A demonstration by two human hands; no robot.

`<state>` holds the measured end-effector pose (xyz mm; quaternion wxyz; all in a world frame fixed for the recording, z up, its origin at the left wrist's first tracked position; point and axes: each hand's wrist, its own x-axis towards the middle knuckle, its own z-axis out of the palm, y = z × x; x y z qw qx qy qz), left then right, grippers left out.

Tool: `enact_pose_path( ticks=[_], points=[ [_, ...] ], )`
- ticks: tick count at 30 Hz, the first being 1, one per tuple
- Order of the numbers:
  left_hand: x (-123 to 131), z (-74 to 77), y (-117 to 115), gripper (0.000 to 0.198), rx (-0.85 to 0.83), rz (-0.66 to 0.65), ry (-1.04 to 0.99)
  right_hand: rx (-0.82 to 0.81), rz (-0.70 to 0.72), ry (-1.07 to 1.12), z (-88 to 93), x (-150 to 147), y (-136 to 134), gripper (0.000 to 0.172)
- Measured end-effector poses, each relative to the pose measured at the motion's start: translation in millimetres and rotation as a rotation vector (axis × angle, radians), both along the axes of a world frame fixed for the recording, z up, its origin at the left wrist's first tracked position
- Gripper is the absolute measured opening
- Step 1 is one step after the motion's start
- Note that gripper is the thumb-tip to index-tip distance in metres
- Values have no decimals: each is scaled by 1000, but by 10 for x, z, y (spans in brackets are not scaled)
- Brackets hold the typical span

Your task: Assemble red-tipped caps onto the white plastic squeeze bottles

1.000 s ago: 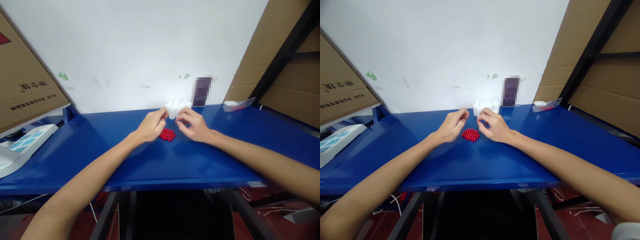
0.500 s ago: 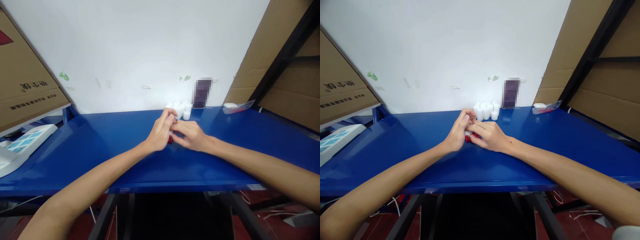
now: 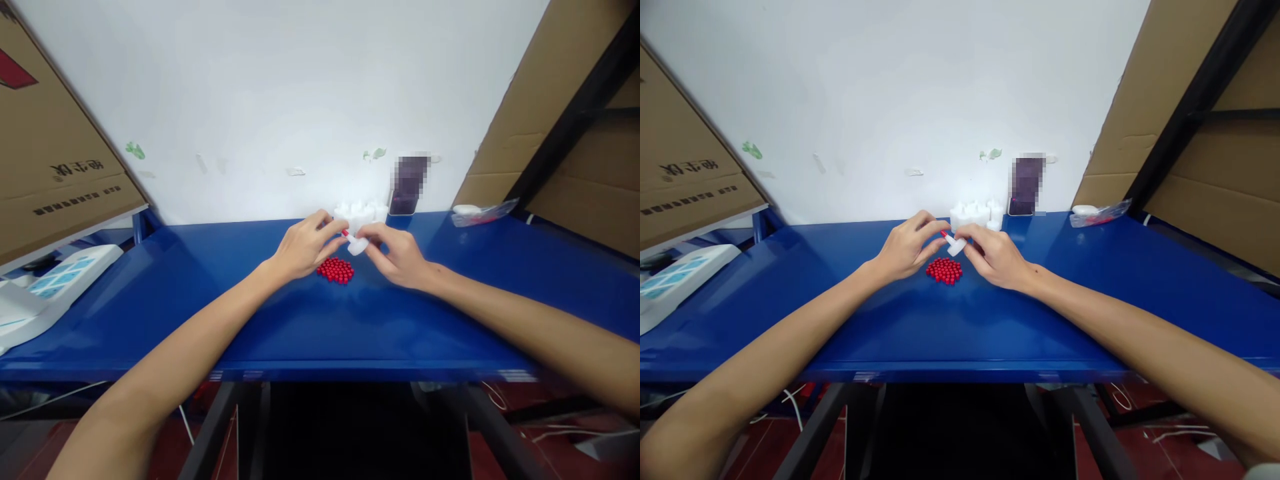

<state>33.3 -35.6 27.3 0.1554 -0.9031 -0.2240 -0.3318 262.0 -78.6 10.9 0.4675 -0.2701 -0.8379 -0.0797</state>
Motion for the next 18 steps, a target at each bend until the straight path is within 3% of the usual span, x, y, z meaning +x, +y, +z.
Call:
enact_pose_path(
  ticks=[7, 14, 18],
  points=[
    [-24, 25, 3, 31, 123, -21, 103, -83, 10, -35, -25, 17, -3, 13],
    [21, -37, -18, 37, 39, -59, 182, -178, -21, -3, -26, 34, 7, 12],
    [32, -46, -26, 37, 6, -93, 220, -305, 138, 26, -21, 44, 16, 19]
  ],
)
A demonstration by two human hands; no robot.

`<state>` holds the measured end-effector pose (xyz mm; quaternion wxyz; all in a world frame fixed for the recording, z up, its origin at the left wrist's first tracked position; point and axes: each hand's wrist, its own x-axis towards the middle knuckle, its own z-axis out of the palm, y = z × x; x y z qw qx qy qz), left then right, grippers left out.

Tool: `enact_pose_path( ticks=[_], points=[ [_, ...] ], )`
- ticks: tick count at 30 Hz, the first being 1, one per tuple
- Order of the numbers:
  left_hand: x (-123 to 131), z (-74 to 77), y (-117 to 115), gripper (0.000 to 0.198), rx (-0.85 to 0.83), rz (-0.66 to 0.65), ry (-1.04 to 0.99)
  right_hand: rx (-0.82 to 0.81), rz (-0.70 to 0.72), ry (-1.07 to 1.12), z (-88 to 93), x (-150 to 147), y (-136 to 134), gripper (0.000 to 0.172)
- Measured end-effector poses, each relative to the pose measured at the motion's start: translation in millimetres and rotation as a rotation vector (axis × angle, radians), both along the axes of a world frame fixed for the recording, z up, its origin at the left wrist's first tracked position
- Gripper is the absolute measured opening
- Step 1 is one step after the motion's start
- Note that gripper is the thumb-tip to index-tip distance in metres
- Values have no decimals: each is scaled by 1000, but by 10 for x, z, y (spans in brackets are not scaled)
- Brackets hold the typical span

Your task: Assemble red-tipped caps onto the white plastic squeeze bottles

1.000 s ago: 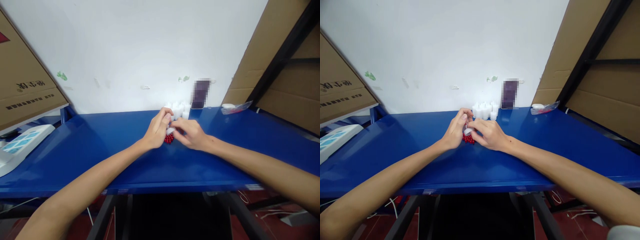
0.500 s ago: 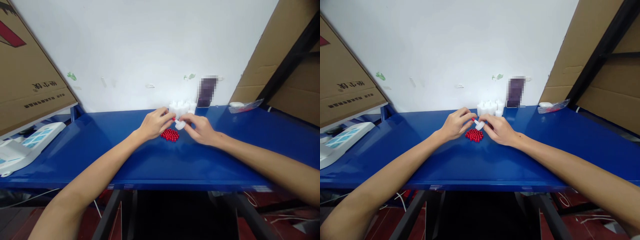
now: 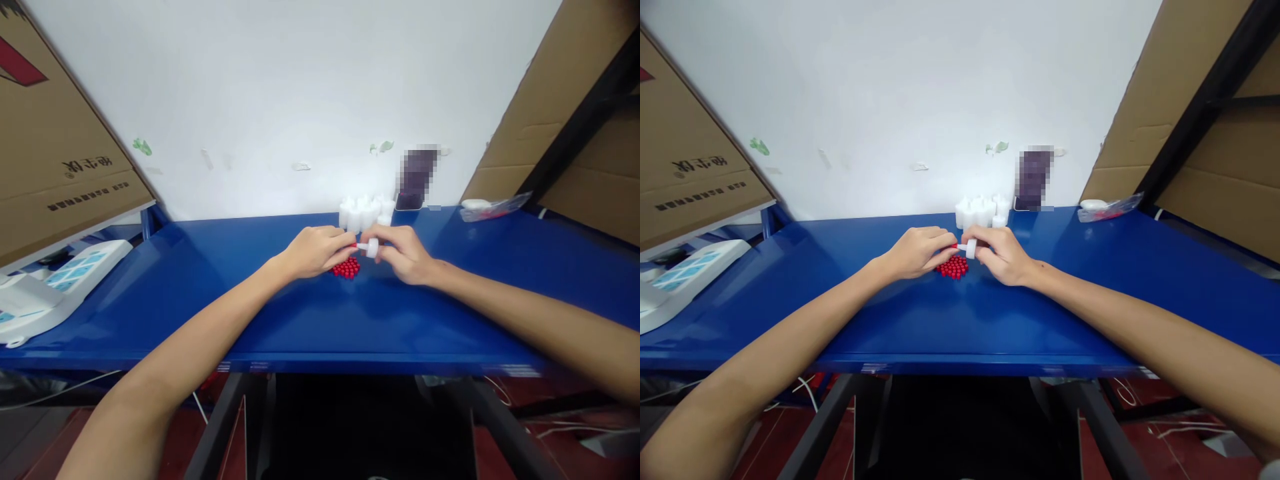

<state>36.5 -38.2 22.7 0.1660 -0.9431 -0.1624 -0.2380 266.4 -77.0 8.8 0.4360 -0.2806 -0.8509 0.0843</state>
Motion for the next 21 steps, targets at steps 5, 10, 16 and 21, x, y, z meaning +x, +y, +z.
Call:
enact_pose_path(
  ticks=[5, 10, 16, 21],
  points=[
    [12, 9, -16, 30, -25, 2, 18, 74, 62, -31, 15, -38, -16, 21],
    [27, 11, -43, 25, -35, 2, 30, 172, -9, -112, 5, -96, -24, 12],
    [66, 25, -85, 25, -17, -77, -63, 236, 19, -117, 45, -122, -42, 17],
    [103, 24, -140, 29, 7, -201, -278, 307, 28, -91, 52, -125, -61, 25]
  ],
)
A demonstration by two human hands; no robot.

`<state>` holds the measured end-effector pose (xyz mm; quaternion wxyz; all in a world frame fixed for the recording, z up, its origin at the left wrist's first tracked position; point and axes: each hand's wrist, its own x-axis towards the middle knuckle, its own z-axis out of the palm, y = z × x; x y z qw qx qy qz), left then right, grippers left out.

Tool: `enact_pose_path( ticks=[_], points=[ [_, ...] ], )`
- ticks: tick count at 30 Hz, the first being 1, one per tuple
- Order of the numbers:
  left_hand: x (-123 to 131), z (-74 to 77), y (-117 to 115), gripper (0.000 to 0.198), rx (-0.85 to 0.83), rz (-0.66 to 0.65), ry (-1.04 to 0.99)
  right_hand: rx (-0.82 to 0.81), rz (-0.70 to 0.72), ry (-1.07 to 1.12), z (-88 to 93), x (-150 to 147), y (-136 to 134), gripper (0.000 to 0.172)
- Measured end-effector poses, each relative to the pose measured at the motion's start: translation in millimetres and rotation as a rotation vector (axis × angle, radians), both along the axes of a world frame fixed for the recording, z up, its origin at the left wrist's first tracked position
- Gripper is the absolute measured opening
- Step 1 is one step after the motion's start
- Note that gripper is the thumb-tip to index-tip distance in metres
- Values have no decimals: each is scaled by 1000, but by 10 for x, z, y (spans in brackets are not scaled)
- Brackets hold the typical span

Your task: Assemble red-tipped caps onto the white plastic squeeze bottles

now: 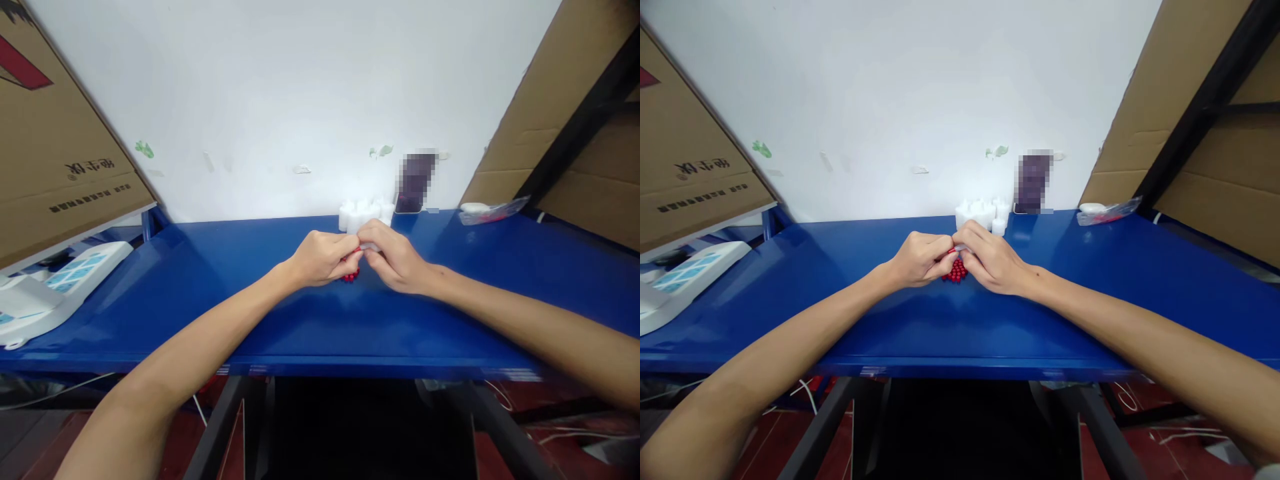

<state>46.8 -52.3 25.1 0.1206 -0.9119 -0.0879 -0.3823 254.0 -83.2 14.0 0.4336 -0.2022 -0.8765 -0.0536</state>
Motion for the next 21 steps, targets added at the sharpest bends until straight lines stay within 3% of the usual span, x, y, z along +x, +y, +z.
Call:
enact_pose_path(
  ticks=[4, 9, 14, 18, 21],
  points=[
    [-56, 105, -7, 36, -117, 2, -6, -7, -80, -24, -14, 106, 64, 39],
    [-292, 225, 198, 38, -237, 205, 236, -163, -284, 47, -34, 273, 221, 20],
    [-519, 190, 415, 33, -462, 475, 559, -217, -394, 67, -100, 419, 397, 10],
    [-528, 170, 421, 38, -664, 536, 696, -137, -438, 97, -136, 516, 519, 13],
    [-499, 172, 399, 48, -719, 555, 706, -105, -484, 173, -146, 585, 593, 19]
  ],
)
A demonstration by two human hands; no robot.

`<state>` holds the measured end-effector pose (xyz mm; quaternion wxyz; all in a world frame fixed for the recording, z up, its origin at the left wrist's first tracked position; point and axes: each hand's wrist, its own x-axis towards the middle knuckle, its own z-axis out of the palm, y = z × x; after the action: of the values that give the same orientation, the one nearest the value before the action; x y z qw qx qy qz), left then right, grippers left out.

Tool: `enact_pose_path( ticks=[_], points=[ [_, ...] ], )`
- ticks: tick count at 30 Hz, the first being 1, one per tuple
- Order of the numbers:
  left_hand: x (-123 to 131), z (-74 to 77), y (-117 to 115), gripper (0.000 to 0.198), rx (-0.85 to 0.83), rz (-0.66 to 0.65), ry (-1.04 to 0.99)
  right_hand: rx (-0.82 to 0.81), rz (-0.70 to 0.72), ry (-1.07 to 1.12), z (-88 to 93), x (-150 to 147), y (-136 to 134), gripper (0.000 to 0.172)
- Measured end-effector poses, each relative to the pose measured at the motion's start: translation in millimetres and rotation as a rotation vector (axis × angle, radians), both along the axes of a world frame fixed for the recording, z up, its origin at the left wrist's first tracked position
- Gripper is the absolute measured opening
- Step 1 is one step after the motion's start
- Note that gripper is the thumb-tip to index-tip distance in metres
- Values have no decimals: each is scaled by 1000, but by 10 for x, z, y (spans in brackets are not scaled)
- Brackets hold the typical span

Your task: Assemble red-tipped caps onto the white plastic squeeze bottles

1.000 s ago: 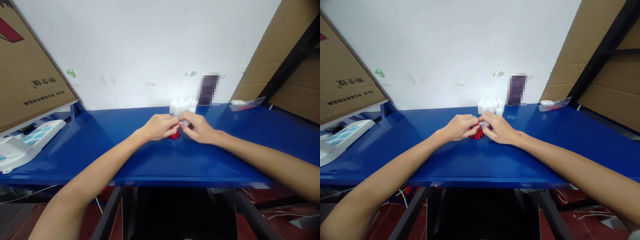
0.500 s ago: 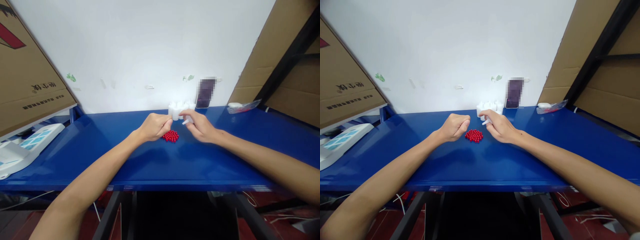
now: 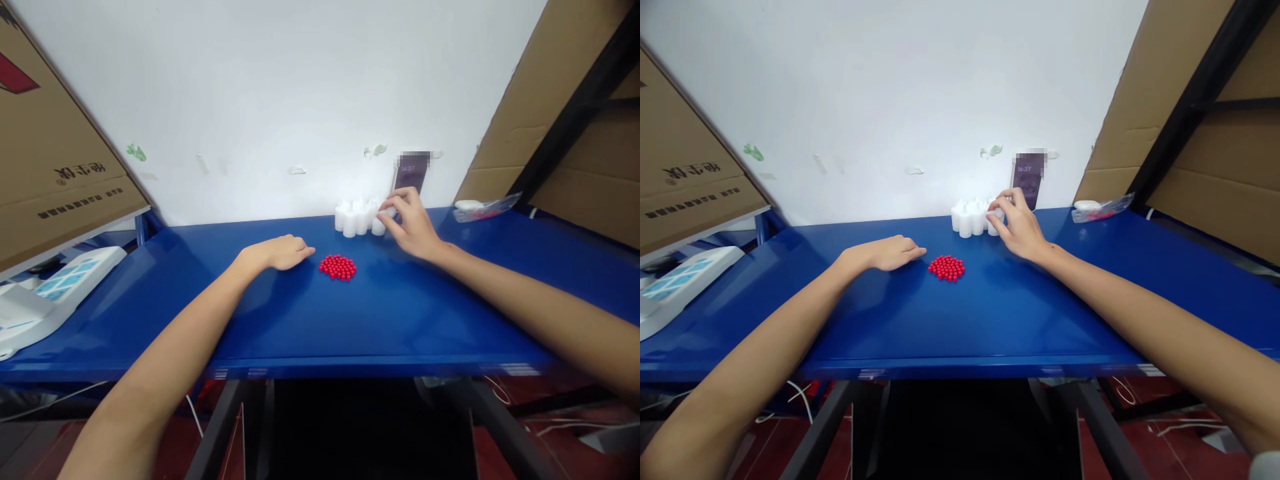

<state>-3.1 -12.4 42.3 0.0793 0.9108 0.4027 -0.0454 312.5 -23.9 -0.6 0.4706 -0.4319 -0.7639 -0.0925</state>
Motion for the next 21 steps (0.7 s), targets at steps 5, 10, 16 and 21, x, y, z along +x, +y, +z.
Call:
enact_pose_path(
  ticks=[5, 10, 16, 21],
  points=[
    [-1, -11, 14, 40, 49, 6, 37, 3, -96, 80, -15, 92, 103, 28],
    [20, 44, -33, 33, -75, 33, 113, -81, -170, 103, -64, 97, 206, 34],
    [32, 76, -70, 27, -110, 21, 120, -143, -212, 27, -124, 119, 299, 37],
    [22, 74, -61, 24, -148, 20, 61, -242, -212, -21, -119, 163, 300, 41]
  ],
)
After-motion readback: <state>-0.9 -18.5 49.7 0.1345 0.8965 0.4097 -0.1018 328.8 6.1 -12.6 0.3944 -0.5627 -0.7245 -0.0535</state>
